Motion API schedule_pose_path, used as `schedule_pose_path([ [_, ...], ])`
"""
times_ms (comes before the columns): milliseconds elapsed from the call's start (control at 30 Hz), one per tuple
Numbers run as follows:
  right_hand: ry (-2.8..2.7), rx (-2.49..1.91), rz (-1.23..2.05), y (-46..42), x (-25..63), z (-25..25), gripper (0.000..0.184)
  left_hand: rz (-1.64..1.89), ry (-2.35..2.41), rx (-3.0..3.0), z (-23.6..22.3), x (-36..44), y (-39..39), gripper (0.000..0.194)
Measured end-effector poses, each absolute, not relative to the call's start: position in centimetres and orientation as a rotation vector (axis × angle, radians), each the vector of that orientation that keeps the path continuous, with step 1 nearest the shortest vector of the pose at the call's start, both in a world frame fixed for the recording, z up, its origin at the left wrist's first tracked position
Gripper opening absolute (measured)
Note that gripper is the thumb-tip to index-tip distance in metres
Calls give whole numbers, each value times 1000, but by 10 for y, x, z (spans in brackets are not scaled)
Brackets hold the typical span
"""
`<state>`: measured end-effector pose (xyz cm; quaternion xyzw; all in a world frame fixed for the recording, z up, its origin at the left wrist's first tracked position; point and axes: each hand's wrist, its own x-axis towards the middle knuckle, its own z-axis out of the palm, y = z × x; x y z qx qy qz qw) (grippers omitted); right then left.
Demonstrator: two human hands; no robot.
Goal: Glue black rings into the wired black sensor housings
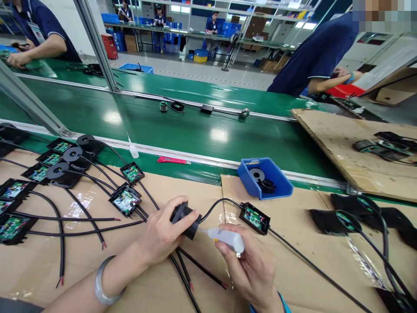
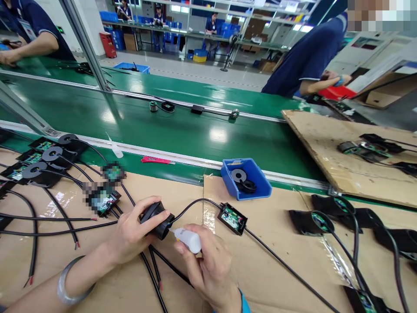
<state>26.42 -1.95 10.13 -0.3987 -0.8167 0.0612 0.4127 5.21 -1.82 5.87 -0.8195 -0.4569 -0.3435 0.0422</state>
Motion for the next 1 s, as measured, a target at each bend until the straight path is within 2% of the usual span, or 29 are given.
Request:
schedule_pose_path([
  [633,-2050,-980,161,-20,264,103,16,-1049,-1404,-2485,55,52,-20,53],
  [1000,-2043,-981,166,-18,262,103,13,-1012,-1331,-2438,62,52,-18,42],
])
